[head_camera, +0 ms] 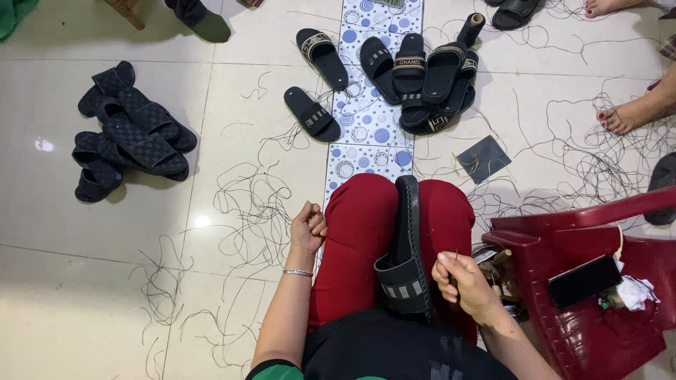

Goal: The person stitches the sole of a sandal using a needle and thread, pulling the thread tight through the material. The person then interacts with a mobile phone brought by another individual.

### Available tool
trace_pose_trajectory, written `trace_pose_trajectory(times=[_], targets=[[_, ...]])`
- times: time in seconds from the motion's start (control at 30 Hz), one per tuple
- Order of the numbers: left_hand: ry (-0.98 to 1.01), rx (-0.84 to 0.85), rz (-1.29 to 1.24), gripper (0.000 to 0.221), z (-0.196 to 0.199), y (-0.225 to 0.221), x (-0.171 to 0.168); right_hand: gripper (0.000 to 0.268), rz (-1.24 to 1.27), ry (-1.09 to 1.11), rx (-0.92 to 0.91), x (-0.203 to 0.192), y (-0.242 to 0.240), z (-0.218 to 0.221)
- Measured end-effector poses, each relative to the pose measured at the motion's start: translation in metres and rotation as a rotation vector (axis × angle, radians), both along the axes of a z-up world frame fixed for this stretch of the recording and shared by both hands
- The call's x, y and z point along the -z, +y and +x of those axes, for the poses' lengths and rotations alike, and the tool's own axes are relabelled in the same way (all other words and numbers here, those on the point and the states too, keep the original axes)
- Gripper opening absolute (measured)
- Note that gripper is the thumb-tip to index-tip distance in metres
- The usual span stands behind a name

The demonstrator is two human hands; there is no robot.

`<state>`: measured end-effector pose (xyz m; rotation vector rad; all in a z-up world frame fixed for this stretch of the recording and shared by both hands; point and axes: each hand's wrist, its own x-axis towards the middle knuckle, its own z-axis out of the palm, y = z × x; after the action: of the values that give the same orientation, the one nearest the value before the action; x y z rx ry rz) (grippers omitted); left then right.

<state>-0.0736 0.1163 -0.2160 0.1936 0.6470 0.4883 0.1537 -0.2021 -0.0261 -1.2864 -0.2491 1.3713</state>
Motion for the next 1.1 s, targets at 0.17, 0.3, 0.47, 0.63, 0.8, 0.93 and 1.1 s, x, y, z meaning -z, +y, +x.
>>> trace_pose_trajectory(times=[0.17,0.3,0.47,0.63,0.8,0.93,1.1], targets=[[-0.003,0.001,0.01,0.035,0.001,0.0,-0.001,0.04,0.023,0.006,0.009,0.004,-0.001,0.0],[0.018,-0.022,0.007,0.036,0.001,-0.002,-0.006,0.039,0.018,0.034,0.023,0.01,-0.003,-0.001],[-0.015,-0.008,0.0,0.035,0.0,0.0,0.0,0.039,0.022,0.02,0.02,0.01,-0.002,-0.001],[-0.03,-0.013,-0.012,0.036,-0.001,-0.001,0.001,0.04,0.026,-0.005,0.009,0.005,-0.001,-0.001],[-0.022,-0.007,0.007,0.036,0.0,-0.001,0.001,0.04,0.021,-0.004,0.005,0.003,-0.001,0.0],[-0.028,-0.013,-0.012,0.035,-0.001,0.0,0.004,0.038,0.004,0.039,0.04,0.009,-0.002,-0.001],[0.001,-0.012,-0.002,0.035,0.0,-0.001,-0.005,0.039,0.039,-0.003,-0.005,0.0,0.001,0.0]])
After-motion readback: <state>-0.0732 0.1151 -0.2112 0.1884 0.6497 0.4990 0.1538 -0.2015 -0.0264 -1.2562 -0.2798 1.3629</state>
